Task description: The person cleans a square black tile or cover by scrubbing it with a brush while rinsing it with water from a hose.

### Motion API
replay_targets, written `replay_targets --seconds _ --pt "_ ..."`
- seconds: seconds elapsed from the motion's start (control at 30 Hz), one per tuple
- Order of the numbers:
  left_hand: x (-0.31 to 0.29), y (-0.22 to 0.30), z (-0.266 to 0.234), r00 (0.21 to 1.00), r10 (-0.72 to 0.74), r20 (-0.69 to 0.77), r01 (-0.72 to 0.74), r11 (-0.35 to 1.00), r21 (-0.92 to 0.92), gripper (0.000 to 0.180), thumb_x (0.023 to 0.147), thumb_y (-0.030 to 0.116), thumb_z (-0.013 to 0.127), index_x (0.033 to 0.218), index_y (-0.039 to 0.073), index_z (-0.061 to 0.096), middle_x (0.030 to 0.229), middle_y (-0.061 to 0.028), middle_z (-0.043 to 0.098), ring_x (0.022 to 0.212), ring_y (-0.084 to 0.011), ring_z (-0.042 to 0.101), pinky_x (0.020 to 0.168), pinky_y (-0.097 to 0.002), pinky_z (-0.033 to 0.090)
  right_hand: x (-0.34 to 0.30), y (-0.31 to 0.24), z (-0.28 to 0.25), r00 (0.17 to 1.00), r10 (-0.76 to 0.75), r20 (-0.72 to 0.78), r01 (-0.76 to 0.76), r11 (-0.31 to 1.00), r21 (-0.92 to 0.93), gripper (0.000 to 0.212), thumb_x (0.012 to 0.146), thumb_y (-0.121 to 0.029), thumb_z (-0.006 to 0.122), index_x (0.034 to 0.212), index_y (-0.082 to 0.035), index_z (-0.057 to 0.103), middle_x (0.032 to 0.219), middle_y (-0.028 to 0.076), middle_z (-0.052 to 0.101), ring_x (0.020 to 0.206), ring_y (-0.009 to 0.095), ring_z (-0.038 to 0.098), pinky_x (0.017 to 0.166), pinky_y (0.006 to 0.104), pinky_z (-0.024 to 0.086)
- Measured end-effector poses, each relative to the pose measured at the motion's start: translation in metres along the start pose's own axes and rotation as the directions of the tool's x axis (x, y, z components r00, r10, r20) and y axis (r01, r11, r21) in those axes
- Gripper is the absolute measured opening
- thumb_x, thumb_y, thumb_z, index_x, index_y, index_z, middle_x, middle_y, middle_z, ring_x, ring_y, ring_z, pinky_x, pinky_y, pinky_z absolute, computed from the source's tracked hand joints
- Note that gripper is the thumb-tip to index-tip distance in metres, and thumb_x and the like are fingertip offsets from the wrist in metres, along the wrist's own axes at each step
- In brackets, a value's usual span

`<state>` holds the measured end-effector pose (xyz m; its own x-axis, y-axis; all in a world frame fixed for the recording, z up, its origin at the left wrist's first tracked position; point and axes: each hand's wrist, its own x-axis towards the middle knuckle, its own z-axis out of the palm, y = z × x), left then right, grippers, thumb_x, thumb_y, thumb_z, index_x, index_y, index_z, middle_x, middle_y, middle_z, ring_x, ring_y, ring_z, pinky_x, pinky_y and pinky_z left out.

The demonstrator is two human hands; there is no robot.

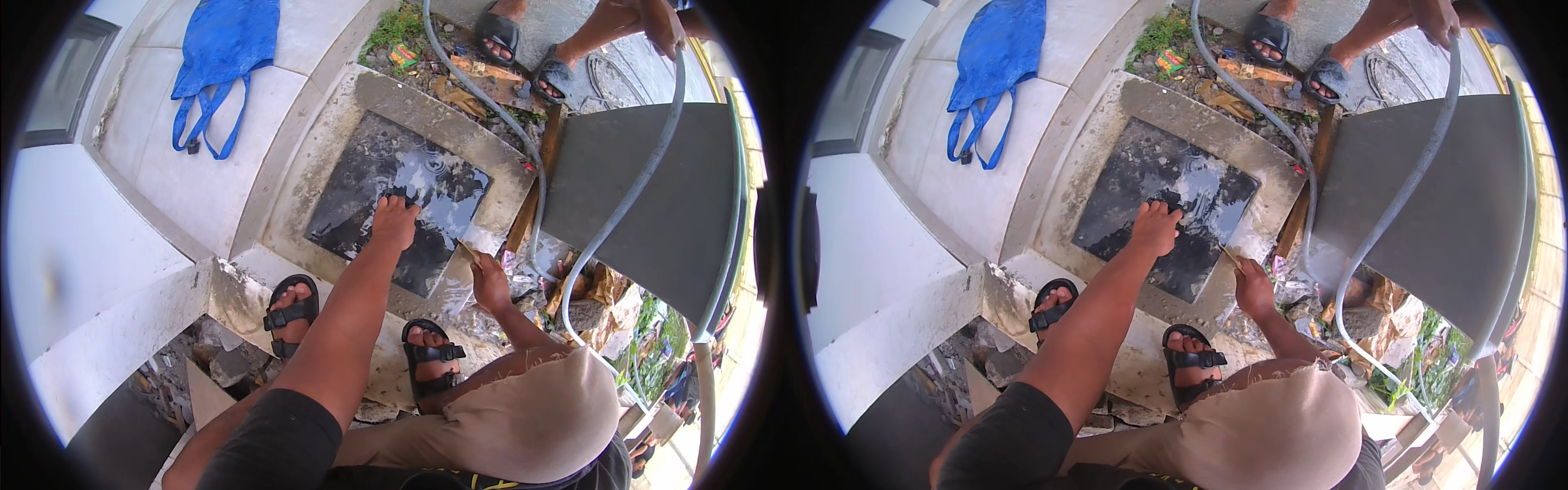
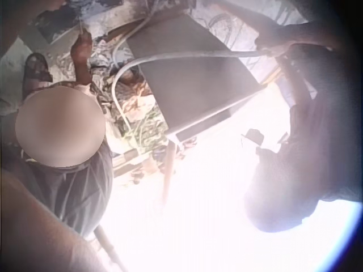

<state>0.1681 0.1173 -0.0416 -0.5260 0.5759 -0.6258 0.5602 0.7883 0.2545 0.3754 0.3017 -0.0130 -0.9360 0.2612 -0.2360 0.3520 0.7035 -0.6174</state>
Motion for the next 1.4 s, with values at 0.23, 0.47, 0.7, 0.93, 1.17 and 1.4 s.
replay_targets --seconds 0.23,0.47,0.7,0.93,1.17,1.4 --pt "0.0 -0.005 0.005 0.998 0.036 -0.056 -0.036 0.999 0.002 0.039 0.093 0.027 0.067 0.128 0.013 0.06 0.124 -0.0103 0.058 0.126 -0.0268 0.047 0.107 -0.0445 0.03 0.0 0.046 0.007 0.894 0.416 0.169 -0.43 0.682 0.592 0.03 0.097 -0.019 0.064 0.12 -0.003 0.054 0.096 0.008 0.067 0.079 0.02 0.067 0.064 0.0319 0.053" --pt "-0.029 -0.033 0.006 0.93 0.12 -0.347 -0.143 0.989 -0.043 0.023 0.088 0.024 0.069 0.105 0.01 0.069 0.117 -0.0083 0.061 0.119 -0.0252 0.053 0.099 -0.0414 0.038 0.088 0.052 -0.016 0.892 0.447 0.072 -0.392 0.683 0.616 0.061 0.094 -0.023 0.069 0.141 -0.002 0.038 0.108 0.011 0.065 0.084 0.017 0.068 0.064 0.0296 0.055" --pt "-0.083 -0.151 -0.142 0.569 -0.063 -0.82 0.229 0.97 0.085 0.06 0.082 0.026 0.072 0.134 0.004 0.053 0.142 -0.0135 0.046 0.133 -0.0297 0.044 0.111 -0.0433 0.033 0.125 -0.007 -0.035 0.967 -0.048 -0.248 -0.113 0.795 -0.596 0.068 0.085 -0.029 0.076 0.139 -0.001 0.044 0.119 0.023 0.06 0.117 0.037 0.058 0.102 0.0461 0.045" --pt "-0.083 -0.229 -0.174 0.789 -0.073 -0.61 0.215 0.963 0.163 0.077 0.08 0.032 0.073 0.144 0.003 0.042 0.145 -0.0133 0.044 0.134 -0.0279 0.041 0.113 -0.0451 0.03 0.167 -0.158 -0.074 0.46 -0.083 0.884 0.482 0.86 -0.17 0.053 0.088 -0.038 0.071 0.126 -0.001 0.061 0.121 0.018 0.063 0.117 0.036 0.059 0.102 0.0437 0.046" --pt "-0.073 -0.235 -0.153 0.701 -0.075 -0.709 0.179 0.981 0.073 0.074 0.08 0.034 0.071 0.144 0.006 0.044 0.144 -0.0102 0.045 0.134 -0.0281 0.039 0.114 -0.0444 0.027 0.21 -0.18 0.063 0.261 0.381 0.887 0.44 0.771 -0.46 0.064 0.092 -0.051 0.06 0.13 0.001 0.058 0.13 0.02 0.059 0.125 0.034 0.055 0.104 0.0451 0.044" --pt "-0.075 -0.234 -0.157 0.71 -0.122 -0.693 0.165 0.986 -0.004 0.073 0.078 0.035 0.073 0.142 0.011 0.048 0.144 -0.0087 0.043 0.135 -0.028 0.037 0.116 -0.0455 0.023 0.127 -0.178 0.124 0.912 0.368 0.179 -0.193 0.773 -0.605 0.057 0.095 -0.052 0.056 0.128 -0.005 0.061 0.131 0.012 0.056 0.128 0.027 0.048 0.106 0.0425 0.038"
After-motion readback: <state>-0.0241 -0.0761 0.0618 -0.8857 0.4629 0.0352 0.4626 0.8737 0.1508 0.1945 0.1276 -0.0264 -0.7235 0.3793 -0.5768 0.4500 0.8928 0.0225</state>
